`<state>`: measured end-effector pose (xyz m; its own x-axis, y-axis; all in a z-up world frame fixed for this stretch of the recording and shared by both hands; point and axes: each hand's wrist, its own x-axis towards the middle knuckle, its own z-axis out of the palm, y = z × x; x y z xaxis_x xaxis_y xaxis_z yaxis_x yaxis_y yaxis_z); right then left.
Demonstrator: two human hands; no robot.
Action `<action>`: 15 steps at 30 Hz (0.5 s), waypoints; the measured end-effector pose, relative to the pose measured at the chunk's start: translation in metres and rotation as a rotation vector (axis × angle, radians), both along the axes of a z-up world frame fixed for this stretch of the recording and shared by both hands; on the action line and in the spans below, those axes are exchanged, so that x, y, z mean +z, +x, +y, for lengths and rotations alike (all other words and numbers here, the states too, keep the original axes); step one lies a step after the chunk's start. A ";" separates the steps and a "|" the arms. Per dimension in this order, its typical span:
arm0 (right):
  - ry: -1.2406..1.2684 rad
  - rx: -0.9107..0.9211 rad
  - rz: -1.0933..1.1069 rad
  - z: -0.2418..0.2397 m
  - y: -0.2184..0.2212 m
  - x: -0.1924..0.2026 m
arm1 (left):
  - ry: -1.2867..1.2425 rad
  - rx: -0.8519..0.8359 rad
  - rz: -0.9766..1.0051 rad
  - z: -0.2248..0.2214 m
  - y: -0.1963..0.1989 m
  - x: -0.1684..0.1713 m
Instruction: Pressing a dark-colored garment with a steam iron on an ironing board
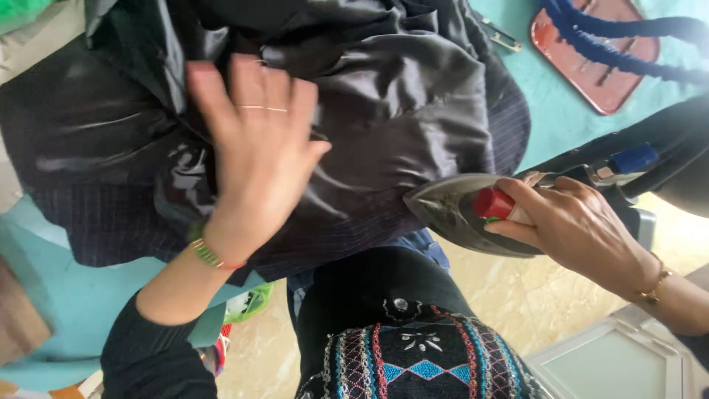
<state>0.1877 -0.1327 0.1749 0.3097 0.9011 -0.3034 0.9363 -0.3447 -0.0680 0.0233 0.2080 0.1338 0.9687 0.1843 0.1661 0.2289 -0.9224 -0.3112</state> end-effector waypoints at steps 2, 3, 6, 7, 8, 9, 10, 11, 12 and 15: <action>0.038 -0.008 0.003 0.000 0.005 -0.004 | -0.227 -0.226 -0.028 -0.017 0.037 -0.050; 0.075 -0.011 0.010 0.001 0.007 -0.006 | -0.455 -0.446 -0.048 -0.025 0.054 -0.075; 0.128 0.028 -0.033 0.012 0.011 -0.018 | -0.725 -0.516 0.139 -0.017 0.105 -0.128; 0.129 0.030 -0.033 0.020 0.012 -0.021 | -0.723 -0.514 0.139 -0.010 0.111 -0.131; 0.196 0.085 -0.028 0.027 0.012 -0.025 | -0.838 -0.444 0.235 -0.003 0.118 -0.134; 0.263 0.140 -0.021 0.035 0.013 -0.029 | -0.951 -0.371 0.333 0.004 0.124 -0.137; 0.264 0.141 -0.020 0.043 0.014 -0.032 | -0.950 -0.368 0.334 0.008 0.128 -0.135; 0.287 0.196 -0.085 0.051 0.015 -0.036 | -1.000 -0.337 0.361 0.011 0.132 -0.133; 0.310 0.251 -0.149 0.059 0.015 -0.040 | -1.050 -0.305 0.388 0.015 0.135 -0.131; 0.369 0.262 -0.105 0.089 0.024 -0.049 | -1.091 -0.267 0.432 0.030 0.147 -0.147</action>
